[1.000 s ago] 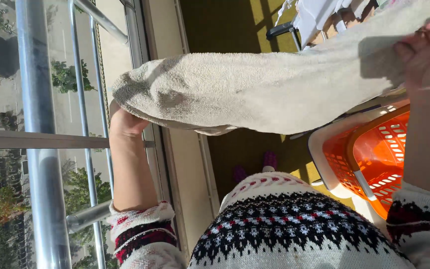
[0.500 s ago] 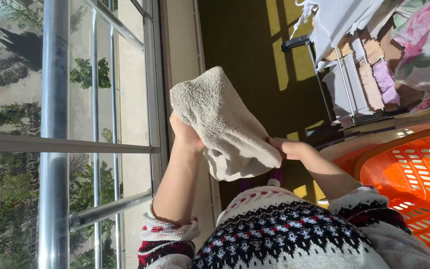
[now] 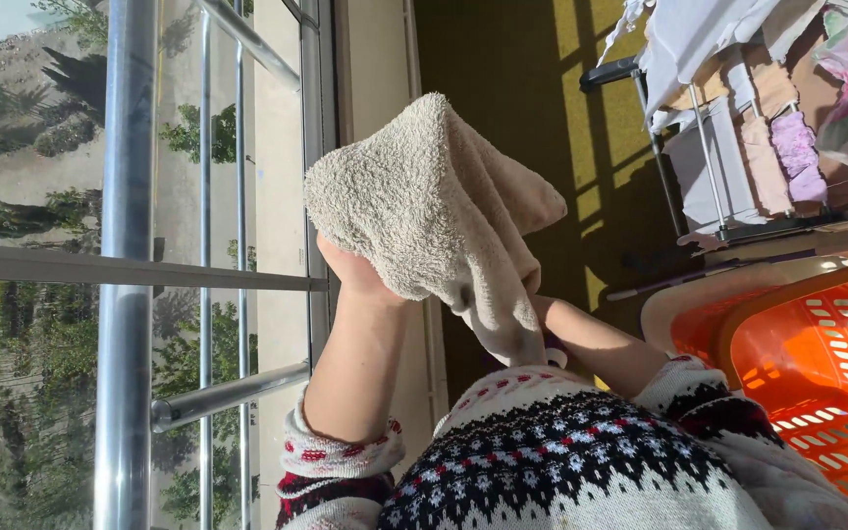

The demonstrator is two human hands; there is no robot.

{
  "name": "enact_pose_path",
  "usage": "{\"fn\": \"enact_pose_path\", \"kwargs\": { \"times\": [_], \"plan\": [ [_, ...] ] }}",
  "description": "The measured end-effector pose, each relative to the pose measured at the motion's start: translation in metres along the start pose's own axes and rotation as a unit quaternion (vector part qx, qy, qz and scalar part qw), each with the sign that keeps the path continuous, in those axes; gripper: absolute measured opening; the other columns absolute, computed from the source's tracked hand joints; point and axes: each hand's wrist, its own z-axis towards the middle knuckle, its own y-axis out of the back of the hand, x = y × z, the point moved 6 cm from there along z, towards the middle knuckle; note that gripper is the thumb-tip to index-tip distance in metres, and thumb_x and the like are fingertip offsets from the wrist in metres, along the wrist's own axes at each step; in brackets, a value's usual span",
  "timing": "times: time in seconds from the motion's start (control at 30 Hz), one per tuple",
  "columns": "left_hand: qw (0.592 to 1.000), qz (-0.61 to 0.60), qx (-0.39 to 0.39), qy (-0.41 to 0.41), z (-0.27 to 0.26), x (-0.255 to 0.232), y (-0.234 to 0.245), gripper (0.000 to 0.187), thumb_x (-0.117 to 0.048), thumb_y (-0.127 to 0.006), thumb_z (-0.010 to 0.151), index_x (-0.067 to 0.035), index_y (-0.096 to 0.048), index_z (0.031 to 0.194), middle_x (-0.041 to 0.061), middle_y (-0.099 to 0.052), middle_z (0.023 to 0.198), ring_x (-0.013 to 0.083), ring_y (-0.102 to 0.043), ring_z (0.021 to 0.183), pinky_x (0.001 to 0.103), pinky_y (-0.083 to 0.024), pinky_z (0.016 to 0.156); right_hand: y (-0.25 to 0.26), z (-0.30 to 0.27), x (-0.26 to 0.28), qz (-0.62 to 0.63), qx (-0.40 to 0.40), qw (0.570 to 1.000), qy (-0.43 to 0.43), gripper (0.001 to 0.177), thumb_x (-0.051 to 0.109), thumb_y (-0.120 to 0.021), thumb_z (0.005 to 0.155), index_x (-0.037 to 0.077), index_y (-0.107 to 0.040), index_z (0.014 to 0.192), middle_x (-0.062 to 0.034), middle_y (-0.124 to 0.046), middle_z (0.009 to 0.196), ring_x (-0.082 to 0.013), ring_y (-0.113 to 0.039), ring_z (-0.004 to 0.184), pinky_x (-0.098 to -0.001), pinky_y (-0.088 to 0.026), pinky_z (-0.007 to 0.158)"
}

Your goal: The person takes various garments from an orange laundry basket and hangs them on a metal drying rack on a balcony. Items include a light blue shirt, a floral sheet, a beige cloth, a white shirt, a white cloth, a white dress, and a beige towel. The person spreads each item over the rack bars to dry.

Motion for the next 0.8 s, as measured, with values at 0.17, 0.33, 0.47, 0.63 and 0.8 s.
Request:
{"fn": "enact_pose_path", "kwargs": {
  "times": [0.17, 0.33, 0.47, 0.63, 0.8],
  "plan": [
    [0.999, 0.003, 0.025, -0.041, -0.003, -0.015, -0.017, 0.053, -0.039, -0.041, 0.108, 0.003, -0.059, 0.136, 0.022, -0.064, 0.134, 0.0355, -0.067, 0.119, 0.048, -0.056, 0.102, 0.02, 0.008, 0.025, -0.007, -0.016, 0.996, 0.093, 0.047, 0.01, -0.054, 0.086, 0.001, -0.058, 0.132, -0.0162, -0.067, 0.127, -0.0305, -0.067, 0.115, -0.0471, -0.053, 0.1],
    [0.994, 0.087, 0.023, -0.059, 0.012, -0.058, 0.017, 0.05, -0.034, -0.04, 0.111, 0.004, -0.059, 0.138, 0.022, -0.065, 0.135, 0.0357, -0.067, 0.12, 0.049, -0.056, 0.103, 0.016, -0.004, 0.067, -0.015, -0.034, 0.983, 0.182, 0.05, 0.001, -0.056, 0.081, 0.002, -0.058, 0.131, -0.0162, -0.067, 0.127, -0.032, -0.067, 0.117, -0.0487, -0.052, 0.102],
    [0.968, 0.215, -0.126, -0.002, 0.024, -0.104, 0.088, 0.05, -0.034, -0.04, 0.105, 0.005, -0.061, 0.13, 0.023, -0.066, 0.127, 0.0363, -0.067, 0.113, 0.051, -0.056, 0.097, -0.005, -0.082, 0.173, -0.022, -0.047, 0.949, 0.31, 0.046, -0.001, -0.058, 0.084, 0.002, -0.06, 0.131, -0.0152, -0.067, 0.128, -0.0333, -0.066, 0.122, -0.0497, -0.047, 0.111],
    [0.964, 0.212, -0.157, 0.031, 0.018, -0.132, 0.143, 0.052, -0.024, -0.033, 0.094, 0.01, -0.062, 0.12, 0.023, -0.065, 0.127, 0.0343, -0.065, 0.122, 0.05, -0.053, 0.108, -0.055, -0.189, 0.275, -0.144, -0.076, 0.867, 0.47, 0.036, -0.01, -0.057, 0.097, 0.003, -0.054, 0.131, -0.0134, -0.062, 0.129, -0.0271, -0.06, 0.127, -0.0445, -0.044, 0.119],
    [0.904, 0.33, -0.268, -0.04, 0.008, -0.151, 0.187, 0.033, -0.021, -0.064, 0.102, 0.005, -0.061, 0.122, 0.014, -0.064, 0.122, 0.0251, -0.063, 0.116, 0.047, -0.047, 0.112, -0.052, -0.23, 0.328, -0.255, -0.155, 0.818, 0.491, 0.049, -0.023, -0.066, 0.105, 0.001, -0.045, 0.143, -0.0153, -0.06, 0.111, -0.0234, -0.061, 0.105, -0.0354, -0.053, 0.096]
  ]
}}
